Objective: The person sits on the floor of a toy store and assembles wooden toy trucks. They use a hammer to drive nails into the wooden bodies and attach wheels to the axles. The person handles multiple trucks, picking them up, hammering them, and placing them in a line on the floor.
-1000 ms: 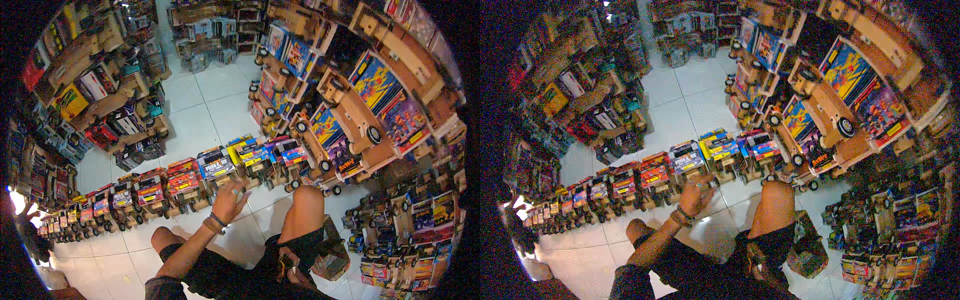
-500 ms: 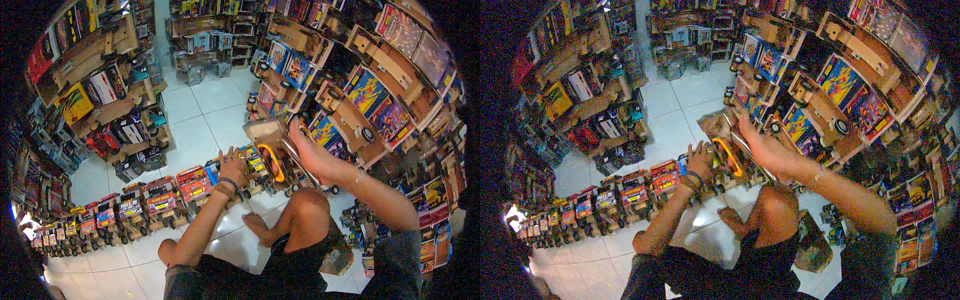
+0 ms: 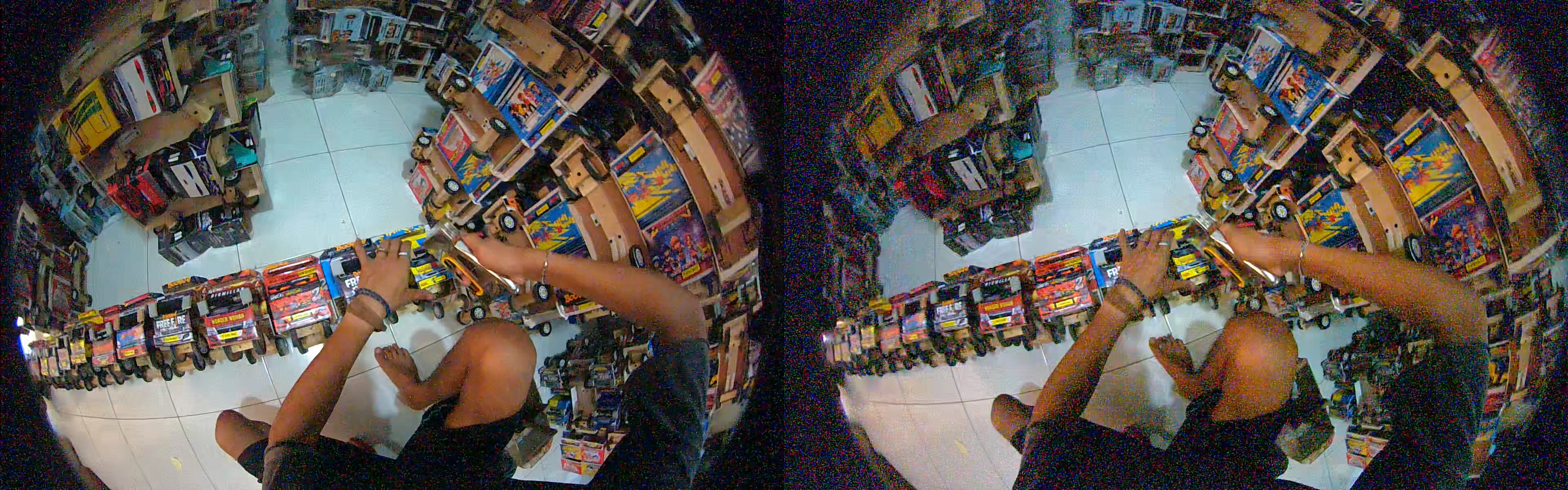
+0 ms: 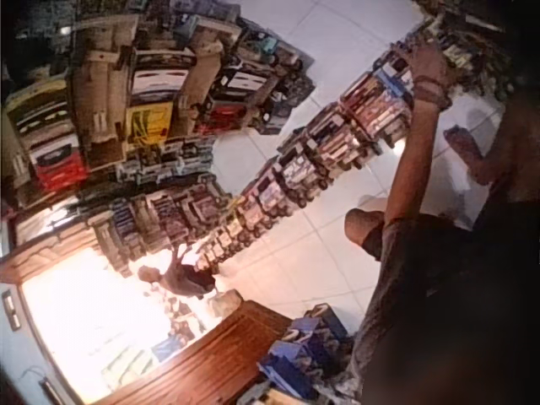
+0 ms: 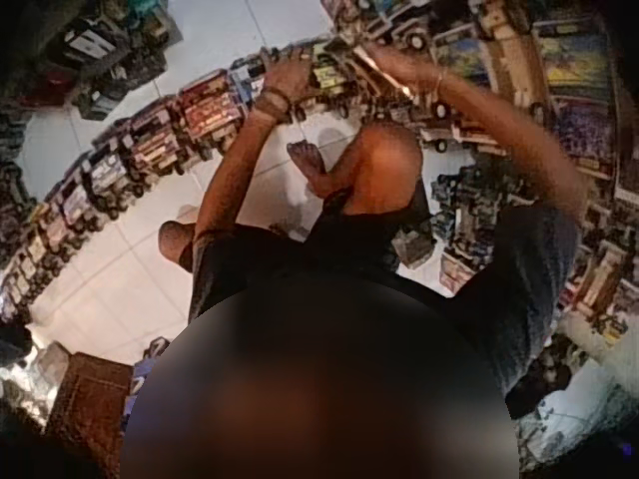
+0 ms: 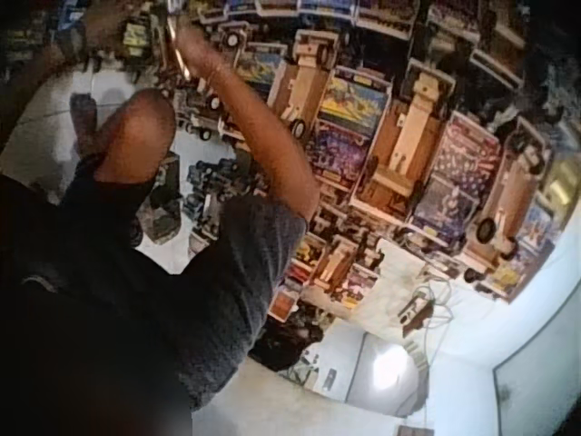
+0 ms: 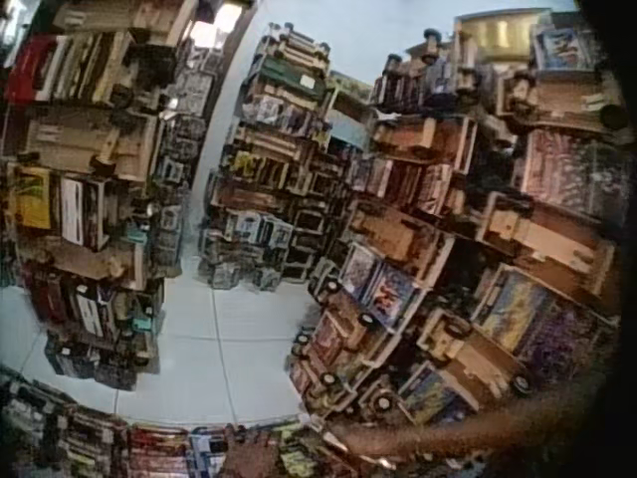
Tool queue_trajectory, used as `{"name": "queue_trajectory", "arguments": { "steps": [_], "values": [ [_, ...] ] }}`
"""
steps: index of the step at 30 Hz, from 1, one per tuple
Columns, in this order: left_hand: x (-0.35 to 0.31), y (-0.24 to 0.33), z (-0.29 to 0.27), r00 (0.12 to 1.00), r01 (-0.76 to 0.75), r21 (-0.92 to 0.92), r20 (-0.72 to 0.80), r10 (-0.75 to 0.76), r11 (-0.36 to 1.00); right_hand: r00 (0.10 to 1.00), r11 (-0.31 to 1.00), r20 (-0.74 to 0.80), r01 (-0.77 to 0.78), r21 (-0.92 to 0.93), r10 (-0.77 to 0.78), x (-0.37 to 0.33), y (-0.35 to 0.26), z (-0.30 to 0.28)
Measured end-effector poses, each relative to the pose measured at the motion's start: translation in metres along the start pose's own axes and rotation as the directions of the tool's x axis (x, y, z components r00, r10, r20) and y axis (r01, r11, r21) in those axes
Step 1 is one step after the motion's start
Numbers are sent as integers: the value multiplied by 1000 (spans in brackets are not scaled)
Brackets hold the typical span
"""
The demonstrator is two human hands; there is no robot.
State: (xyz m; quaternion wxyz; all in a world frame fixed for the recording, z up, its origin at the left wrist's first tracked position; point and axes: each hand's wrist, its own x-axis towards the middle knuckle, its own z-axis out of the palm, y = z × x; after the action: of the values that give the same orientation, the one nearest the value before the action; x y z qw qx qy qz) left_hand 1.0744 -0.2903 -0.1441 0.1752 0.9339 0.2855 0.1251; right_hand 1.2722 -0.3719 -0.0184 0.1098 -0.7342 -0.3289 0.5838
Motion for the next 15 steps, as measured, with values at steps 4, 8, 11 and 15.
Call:
{"name": "queue_trajectory", "arguments": {
  "steps": [4, 8, 11, 15],
  "values": [
    [0, -4, 2, 1000, -11, -61, -20, 10, 998, 999, 989, -13, 35, -145, -37, 6, 5, -6],
    [1, -6, 3, 999, -15, -83, -49, 11, 996, 986, 893, 58, 165, -419, -154, 15, 7, -15],
    [1, -6, 2, 999, -3, -101, -38, -1, 995, 994, 892, 97, 80, -446, -41, 22, 10, -17],
    [4, -6, 1, 999, 18, -104, 33, -14, 994, 991, 898, 134, 48, -438, 12, 26, 12, -18]
  ]
}}
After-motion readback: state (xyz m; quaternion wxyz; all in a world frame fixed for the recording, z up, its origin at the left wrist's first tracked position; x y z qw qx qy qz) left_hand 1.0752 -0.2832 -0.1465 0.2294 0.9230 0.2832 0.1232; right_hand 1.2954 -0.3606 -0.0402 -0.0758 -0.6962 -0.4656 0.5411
